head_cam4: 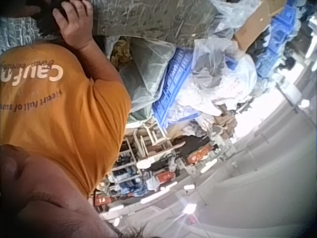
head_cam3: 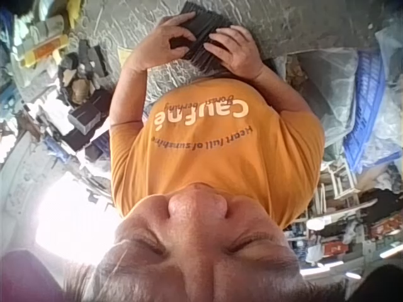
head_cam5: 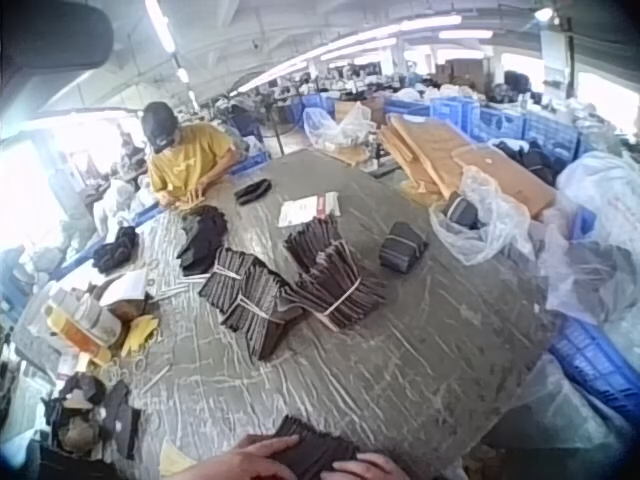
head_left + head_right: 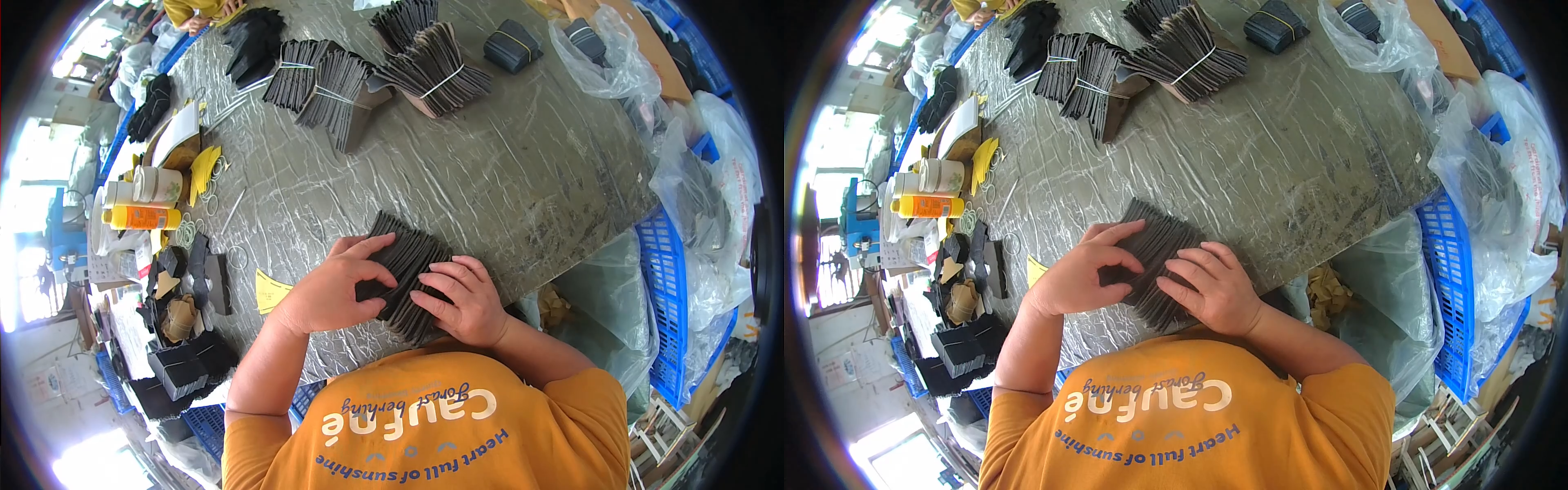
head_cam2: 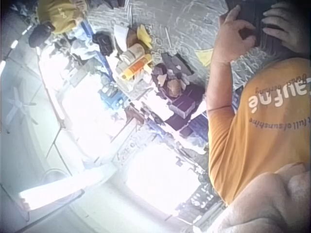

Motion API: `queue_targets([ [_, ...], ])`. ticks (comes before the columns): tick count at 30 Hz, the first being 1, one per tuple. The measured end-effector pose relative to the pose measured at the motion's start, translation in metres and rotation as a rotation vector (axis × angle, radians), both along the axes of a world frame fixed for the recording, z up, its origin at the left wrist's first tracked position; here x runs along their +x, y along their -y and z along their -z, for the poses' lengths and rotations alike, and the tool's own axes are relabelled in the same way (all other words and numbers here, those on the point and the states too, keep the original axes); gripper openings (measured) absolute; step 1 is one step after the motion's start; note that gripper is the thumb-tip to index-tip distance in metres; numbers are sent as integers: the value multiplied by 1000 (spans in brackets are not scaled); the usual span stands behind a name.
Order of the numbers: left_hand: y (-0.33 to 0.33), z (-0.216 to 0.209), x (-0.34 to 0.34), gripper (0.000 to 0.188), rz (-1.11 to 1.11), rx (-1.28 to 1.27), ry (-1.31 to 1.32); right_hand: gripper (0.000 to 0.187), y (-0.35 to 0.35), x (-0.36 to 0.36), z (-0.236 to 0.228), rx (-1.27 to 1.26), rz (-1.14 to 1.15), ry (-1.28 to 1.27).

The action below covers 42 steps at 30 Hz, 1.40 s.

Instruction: Applying glue to individual shoe components using a small applicator.

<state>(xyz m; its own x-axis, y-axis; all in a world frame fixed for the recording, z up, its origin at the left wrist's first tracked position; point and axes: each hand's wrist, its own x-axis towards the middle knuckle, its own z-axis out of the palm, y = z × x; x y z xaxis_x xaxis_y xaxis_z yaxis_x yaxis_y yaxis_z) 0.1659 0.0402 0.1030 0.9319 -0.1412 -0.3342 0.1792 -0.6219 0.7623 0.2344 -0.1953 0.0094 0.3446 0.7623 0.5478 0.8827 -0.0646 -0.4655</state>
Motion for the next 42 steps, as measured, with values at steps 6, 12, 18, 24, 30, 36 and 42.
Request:
queue_targets([
  [6, -7, 7, -3, 29, 56, -14, 37, 31, 1, -2, 2, -11, 20, 33],
  [12, -3, 5, -2, 25, 87, 51, 52, 29, 2, -3, 3, -4, 42, 45],
  [18, -2, 6, -1, 38, 82, 74, 53, 26, 3, -2, 3, 1, 29, 37],
  [24, 0, 4, -1, 36, 65, 55, 40, 21, 3, -2, 3, 1, 28, 46],
  [30, 1, 4, -1, 35, 52, 63, 31, 18, 3, -2, 2, -3, 17, 42],
  [36, 0, 3, 0, 24, 60, 43, 22, 18, 3, -2, 3, 6, 25, 46],
  [42, 2, 1, 2, 27, 20, 24, 9, 21, 5, -5, 7, 15, 62, 56],
])
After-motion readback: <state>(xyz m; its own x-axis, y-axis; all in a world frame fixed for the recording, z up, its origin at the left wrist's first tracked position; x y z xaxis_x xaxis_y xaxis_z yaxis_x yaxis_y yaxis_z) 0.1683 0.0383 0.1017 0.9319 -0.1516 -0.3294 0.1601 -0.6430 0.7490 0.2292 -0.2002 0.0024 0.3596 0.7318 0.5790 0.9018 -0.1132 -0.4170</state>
